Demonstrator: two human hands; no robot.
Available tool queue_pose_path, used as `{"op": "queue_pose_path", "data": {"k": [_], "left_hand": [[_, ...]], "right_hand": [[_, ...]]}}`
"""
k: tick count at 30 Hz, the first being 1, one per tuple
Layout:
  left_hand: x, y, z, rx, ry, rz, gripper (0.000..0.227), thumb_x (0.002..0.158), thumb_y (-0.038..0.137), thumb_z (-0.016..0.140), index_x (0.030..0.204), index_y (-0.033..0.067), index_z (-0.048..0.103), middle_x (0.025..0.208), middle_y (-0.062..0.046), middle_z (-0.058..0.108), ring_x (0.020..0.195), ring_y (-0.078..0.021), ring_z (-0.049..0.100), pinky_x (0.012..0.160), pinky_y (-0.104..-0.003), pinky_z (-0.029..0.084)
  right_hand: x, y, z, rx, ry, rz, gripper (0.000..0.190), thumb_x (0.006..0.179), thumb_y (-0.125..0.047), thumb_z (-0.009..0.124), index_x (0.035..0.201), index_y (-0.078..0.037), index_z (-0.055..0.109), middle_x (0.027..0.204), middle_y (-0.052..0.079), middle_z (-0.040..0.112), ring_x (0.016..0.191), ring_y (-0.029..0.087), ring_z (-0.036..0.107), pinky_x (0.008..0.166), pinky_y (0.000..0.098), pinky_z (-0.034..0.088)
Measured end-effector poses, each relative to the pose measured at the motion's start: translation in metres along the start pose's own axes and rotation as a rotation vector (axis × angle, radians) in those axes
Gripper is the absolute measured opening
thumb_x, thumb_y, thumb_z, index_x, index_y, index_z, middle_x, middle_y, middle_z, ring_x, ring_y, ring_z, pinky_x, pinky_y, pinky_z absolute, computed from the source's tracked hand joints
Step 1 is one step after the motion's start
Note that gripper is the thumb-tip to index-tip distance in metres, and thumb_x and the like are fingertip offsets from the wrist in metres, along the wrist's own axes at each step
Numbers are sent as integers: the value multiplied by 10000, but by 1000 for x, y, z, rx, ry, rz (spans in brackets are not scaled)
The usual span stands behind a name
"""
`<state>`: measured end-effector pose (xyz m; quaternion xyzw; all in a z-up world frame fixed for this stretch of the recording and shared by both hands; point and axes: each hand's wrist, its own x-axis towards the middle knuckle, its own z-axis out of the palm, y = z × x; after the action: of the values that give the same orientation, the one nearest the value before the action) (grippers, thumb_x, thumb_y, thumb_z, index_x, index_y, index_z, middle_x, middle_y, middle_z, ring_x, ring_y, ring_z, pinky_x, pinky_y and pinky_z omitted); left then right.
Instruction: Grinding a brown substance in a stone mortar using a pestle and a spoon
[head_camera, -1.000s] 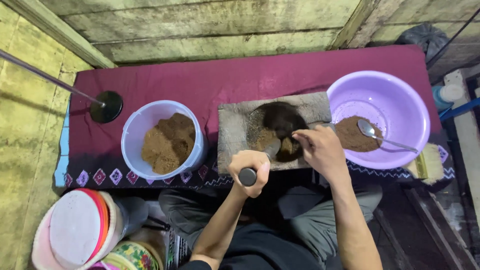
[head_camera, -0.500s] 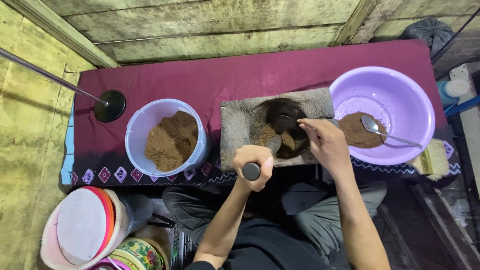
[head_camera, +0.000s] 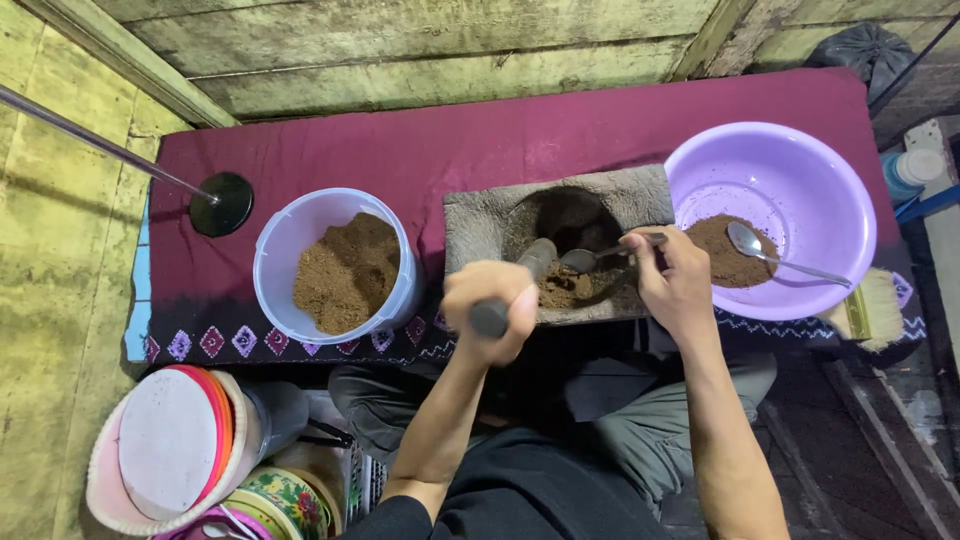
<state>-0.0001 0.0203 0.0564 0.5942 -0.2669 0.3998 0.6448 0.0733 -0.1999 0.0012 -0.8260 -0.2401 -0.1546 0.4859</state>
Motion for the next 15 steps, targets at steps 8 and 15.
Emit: {"op": "queue_pose_path", "data": {"k": [8, 15], "left_hand": [[-44, -62, -6, -162, 107, -32, 379, 814, -77, 689, 533, 88, 496, 473, -48, 466, 403, -171, 389, 396, -288, 386], [7, 14, -7, -109, 92, -17, 381, 833, -64, 668, 543, 90, 474, 461, -53, 472, 368, -193, 400, 398, -287, 415]], "right_hand": [[-6, 0, -7, -106, -45, -236, 72, 1050, -86, 676, 1015, -75, 738, 767, 70, 662, 677, 256, 622, 675, 341, 507], [-1, -2, 17, -347, -144, -363, 31, 982, -89, 698, 991, -68, 719, 659, 34, 600, 623, 248, 603, 617, 342, 449]]}}
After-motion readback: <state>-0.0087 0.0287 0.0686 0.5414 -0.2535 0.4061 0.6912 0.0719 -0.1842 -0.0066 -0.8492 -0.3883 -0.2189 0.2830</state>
